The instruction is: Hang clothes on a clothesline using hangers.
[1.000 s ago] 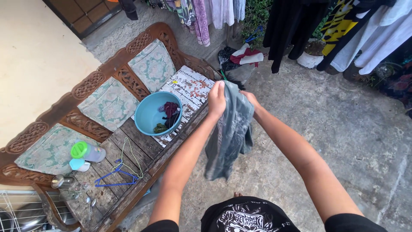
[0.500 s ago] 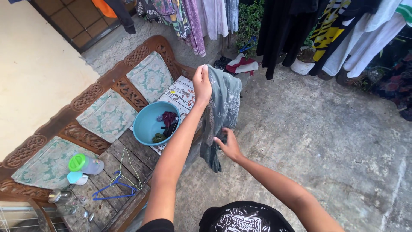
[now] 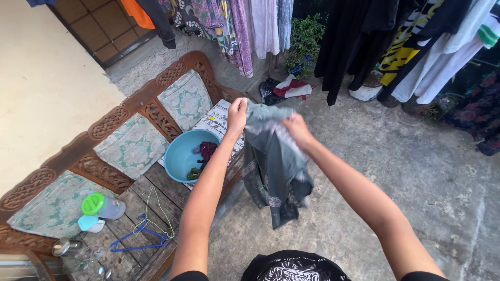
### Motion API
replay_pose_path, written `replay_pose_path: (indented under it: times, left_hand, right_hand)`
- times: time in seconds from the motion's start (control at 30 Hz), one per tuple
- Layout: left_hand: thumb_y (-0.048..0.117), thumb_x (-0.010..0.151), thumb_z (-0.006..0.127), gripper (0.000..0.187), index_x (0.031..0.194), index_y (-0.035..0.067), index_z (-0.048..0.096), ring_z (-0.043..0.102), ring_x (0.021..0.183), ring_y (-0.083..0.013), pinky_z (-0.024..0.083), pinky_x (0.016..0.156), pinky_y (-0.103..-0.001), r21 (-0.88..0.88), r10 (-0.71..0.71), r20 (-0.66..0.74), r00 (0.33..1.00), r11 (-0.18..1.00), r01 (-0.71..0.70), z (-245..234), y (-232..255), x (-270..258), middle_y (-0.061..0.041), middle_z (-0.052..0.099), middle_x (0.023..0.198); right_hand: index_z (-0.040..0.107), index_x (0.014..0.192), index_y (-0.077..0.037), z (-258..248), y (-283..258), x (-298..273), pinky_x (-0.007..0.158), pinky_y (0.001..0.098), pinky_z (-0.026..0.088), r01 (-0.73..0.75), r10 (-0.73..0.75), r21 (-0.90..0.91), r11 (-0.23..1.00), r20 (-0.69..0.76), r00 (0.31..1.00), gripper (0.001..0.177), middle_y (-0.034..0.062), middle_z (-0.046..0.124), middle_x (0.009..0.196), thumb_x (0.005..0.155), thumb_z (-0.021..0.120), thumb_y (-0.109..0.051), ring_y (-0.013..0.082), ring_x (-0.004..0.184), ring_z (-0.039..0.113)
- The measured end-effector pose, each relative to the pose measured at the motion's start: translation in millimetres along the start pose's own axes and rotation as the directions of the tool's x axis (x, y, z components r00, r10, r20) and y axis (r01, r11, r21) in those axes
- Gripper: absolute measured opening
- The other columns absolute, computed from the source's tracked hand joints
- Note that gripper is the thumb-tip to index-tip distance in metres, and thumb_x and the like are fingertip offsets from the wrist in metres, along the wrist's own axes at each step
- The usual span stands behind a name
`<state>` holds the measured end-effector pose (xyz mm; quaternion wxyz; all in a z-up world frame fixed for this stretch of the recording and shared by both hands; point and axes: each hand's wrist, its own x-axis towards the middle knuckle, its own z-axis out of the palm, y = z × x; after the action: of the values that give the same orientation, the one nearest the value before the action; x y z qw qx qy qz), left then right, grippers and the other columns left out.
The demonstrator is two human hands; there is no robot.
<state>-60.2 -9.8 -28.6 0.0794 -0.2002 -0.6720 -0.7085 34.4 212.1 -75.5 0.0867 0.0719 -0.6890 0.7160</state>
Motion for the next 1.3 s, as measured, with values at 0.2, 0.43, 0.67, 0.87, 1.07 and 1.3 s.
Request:
replay_pose_path:
  times: [0.2,0.43,0.67,0.87,1.07,1.3]
  left_hand:
    - [0.055,0.108,0.050,0.053,0.126,0.005,0.054,0.047,0.103,-0.0055,0.039,0.091,-0.027,-0.050,-0.262,0.198,0.944,0.960,0.277,4,-34,-6,0.004,0.051,0.112]
    - [0.054,0.084,0.073,0.097,0.156,0.023,0.017,0.051,0.133,-0.0185,0.038,0.115,-0.037,-0.284,-0.325,0.478,0.816,0.822,0.494,20,62,-67,-0.010,0.051,0.147]
    - [0.042,0.112,0.056,0.052,0.129,-0.004,0.072,0.057,0.090,-0.0150,0.050,0.083,-0.035,-0.079,-0.280,0.235,0.931,0.949,0.305,18,5,-69,-0.010,0.066,0.100]
    - [0.035,0.112,0.052,0.040,0.112,-0.003,0.065,0.065,0.092,-0.0137,0.054,0.085,-0.032,-0.606,-0.326,0.296,0.898,0.662,0.440,16,25,-68,-0.006,0.069,0.103]
    - [0.039,0.105,0.051,0.037,0.109,0.006,0.068,0.066,0.094,-0.0084,0.053,0.085,-0.028,-0.583,-0.410,0.304,0.860,0.634,0.508,18,22,-75,0.000,0.071,0.103]
    - [0.049,0.111,0.053,0.054,0.087,0.001,0.063,0.044,0.072,-0.0089,0.041,0.064,-0.032,-0.176,-0.398,0.058,0.916,0.899,0.402,-3,-38,-72,0.003,0.051,0.078]
  right_hand:
    - [0.065,0.096,-0.006,36,-167,31,0.072,0.0338,0.058,-0.014,0.107,0.493,0.870,-0.161,0.981,0.018,0.0055,0.071,0.086,0.101,0.061,-0.023,0.0168,0.074,0.069]
    - [0.061,0.089,-0.006,58,-211,52,0.060,0.0431,0.059,-0.018,0.130,0.621,0.783,-0.136,0.982,0.032,0.0136,0.070,0.075,0.102,0.060,-0.035,0.0265,0.061,0.069]
    - [0.060,0.093,-0.005,44,-167,78,0.063,0.0466,0.058,0.028,0.089,0.622,0.783,-0.157,0.984,0.031,0.0156,0.069,0.080,0.109,0.060,-0.032,0.0284,0.064,0.069]
    - [0.056,0.126,-0.001,56,-117,32,0.100,0.0394,0.052,0.181,-0.161,0.151,0.972,-0.138,0.977,0.043,0.0139,0.068,0.118,0.100,0.066,-0.034,0.0222,0.111,0.065]
    - [0.066,0.104,0.000,72,-87,-17,0.076,0.0380,0.053,-0.015,-0.170,-0.616,0.788,-0.240,0.956,0.039,0.0053,0.069,0.088,0.090,0.078,-0.034,0.0212,0.080,0.065]
    - [0.068,0.093,-0.007,-4,-38,6,0.065,0.0372,0.050,-0.118,0.344,0.450,0.885,-0.463,0.817,0.029,0.0030,0.066,0.080,0.104,0.059,-0.032,0.0175,0.070,0.060]
